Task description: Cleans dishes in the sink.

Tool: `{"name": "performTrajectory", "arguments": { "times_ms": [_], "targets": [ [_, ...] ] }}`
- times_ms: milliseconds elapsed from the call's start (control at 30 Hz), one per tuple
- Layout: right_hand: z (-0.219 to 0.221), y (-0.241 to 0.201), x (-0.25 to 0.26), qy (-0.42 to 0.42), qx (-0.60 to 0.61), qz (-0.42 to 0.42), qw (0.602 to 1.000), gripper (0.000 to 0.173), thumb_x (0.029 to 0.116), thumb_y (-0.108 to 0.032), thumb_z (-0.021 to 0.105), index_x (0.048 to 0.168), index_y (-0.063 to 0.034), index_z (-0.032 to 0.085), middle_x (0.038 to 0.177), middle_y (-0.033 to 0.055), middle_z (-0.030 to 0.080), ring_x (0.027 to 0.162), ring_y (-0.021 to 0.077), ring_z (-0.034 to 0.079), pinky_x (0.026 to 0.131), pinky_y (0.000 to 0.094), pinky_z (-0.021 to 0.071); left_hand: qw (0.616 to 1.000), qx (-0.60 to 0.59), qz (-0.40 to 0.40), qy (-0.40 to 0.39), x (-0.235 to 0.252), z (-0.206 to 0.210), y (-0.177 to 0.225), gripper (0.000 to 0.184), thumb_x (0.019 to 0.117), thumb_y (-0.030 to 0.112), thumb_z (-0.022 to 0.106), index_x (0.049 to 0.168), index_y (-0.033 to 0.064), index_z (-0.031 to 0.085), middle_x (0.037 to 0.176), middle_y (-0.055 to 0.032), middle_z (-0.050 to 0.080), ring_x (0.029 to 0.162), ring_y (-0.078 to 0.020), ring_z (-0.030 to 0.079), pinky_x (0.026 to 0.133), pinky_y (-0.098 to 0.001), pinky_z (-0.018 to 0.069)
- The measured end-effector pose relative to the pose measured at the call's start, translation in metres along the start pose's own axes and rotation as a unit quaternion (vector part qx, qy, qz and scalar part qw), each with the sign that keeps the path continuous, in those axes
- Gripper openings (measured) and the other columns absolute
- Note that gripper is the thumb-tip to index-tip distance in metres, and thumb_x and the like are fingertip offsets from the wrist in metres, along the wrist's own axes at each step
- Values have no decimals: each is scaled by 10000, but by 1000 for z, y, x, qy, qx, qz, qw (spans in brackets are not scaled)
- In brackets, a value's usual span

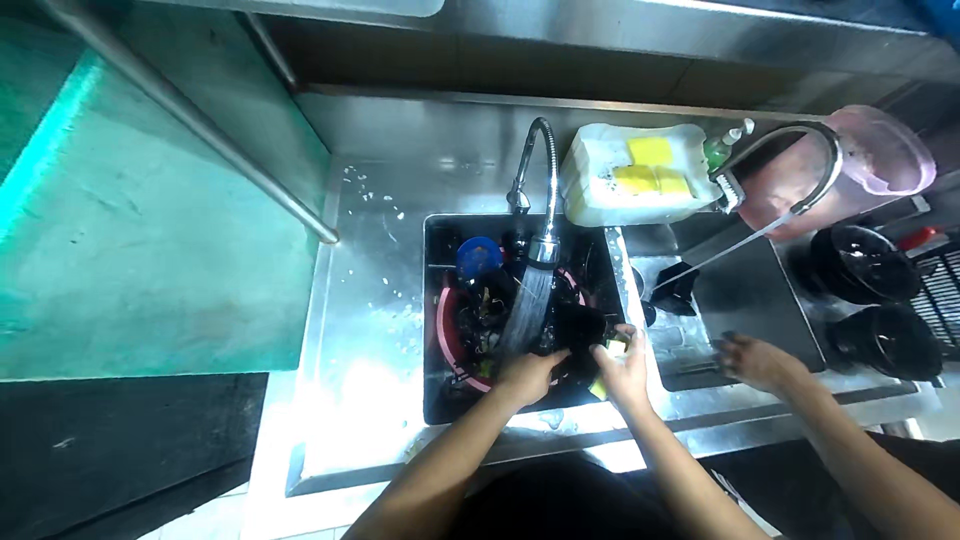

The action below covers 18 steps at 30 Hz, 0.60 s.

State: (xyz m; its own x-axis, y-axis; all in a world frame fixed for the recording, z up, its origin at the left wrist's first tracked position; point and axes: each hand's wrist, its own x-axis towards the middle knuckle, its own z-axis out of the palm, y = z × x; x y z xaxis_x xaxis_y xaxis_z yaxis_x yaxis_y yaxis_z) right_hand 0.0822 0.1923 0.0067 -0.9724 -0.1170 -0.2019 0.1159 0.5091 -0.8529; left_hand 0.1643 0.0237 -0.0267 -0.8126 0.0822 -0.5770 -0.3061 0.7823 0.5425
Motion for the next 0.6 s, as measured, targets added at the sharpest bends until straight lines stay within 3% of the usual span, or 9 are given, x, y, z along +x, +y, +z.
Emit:
{"name": "performTrajectory", "arguments": {
  "times_ms": [33, 100, 200, 267, 367, 433, 500, 533, 600],
  "targets": [
    [-1, 0, 0, -1, -2, -2, 1000, 641, 751, -148, 780, 1332, -113, 511, 1133, 127, 628, 880, 243, 653, 698, 476, 575, 1000, 6, 7, -1, 0, 1, 0, 536, 1042, 262, 483, 1539, 447, 408, 1166, -167, 719, 1080, -406, 689, 897, -657, 533],
    [-1, 2, -2, -1, -1, 2, 1000, 637, 751, -147, 786, 1328, -120, 518, 1126, 121, 627, 868, 239, 650, 691, 472, 572, 1000, -2, -22, -2, -1, 3, 0, 475, 1055, 301, 472, 1522, 387, 450, 1180, -167, 715, 1105, -400, 682, 919, -645, 530],
    [1, 2, -6, 3, -12, -5, 1000, 646, 753, -165, 779, 1339, -121, 512, 1129, 119, 631, 869, 237, 650, 695, 472, 571, 993, -28, -112, 31, 3, 6, -5, 653, 1032, 296, 508, 1611, 444, 244, 1135, -197, 718, 1067, -424, 690, 885, -645, 545],
    [1, 1, -10, 6, -48, -34, 998, 648, 760, -182, 789, 1343, -104, 519, 1143, 131, 635, 896, 248, 655, 731, 486, 575, 992, -31, -120, 33, 5, 10, -8, 698, 1026, 299, 520, 1618, 468, 191, 1146, -199, 714, 1069, -424, 689, 877, -659, 541],
    [1, -7, -17, 8, -100, -98, 990, 644, 772, -216, 819, 1337, -63, 551, 1182, 165, 630, 940, 268, 655, 805, 508, 572, 984, -153, -65, 64, 3, 14, -14, 484, 1041, 304, 528, 1524, 293, 486, 1267, -145, 689, 1176, -322, 665, 1013, -583, 517],
    [-2, -16, -20, 12, -86, -103, 991, 651, 771, -229, 824, 1341, -71, 552, 1190, 149, 629, 949, 254, 651, 808, 496, 570, 938, -314, -18, 147, 0, 22, -24, 347, 1034, 222, 546, 1356, 130, 636, 1171, -130, 713, 1060, -243, 700, 970, -477, 562],
    [-3, -16, -19, 13, -54, -81, 995, 653, 787, -227, 803, 1360, -96, 518, 1197, 129, 626, 950, 232, 653, 786, 470, 576, 837, -475, 10, 270, -3, 35, -34, 243, 1026, 141, 537, 1171, 21, 691, 955, -118, 704, 795, -197, 684, 773, -404, 598],
    [-2, -11, -14, 14, -57, -68, 996, 659, 798, -206, 792, 1373, -87, 495, 1212, 145, 618, 973, 253, 657, 794, 481, 578, 790, -528, -3, 312, -3, 38, -39, 229, 1027, 127, 530, 1141, 4, 687, 908, -105, 688, 729, -178, 655, 714, -378, 588],
    [2, 1, -6, 25, -123, -76, 989, 666, 806, -153, 823, 1372, -17, 499, 1251, 223, 613, 1075, 353, 649, 893, 541, 563, 743, -569, -87, 341, -3, 43, -50, 227, 1052, 136, 523, 1172, -2, 657, 850, -101, 654, 678, -170, 629, 668, -358, 572]
  ]
}}
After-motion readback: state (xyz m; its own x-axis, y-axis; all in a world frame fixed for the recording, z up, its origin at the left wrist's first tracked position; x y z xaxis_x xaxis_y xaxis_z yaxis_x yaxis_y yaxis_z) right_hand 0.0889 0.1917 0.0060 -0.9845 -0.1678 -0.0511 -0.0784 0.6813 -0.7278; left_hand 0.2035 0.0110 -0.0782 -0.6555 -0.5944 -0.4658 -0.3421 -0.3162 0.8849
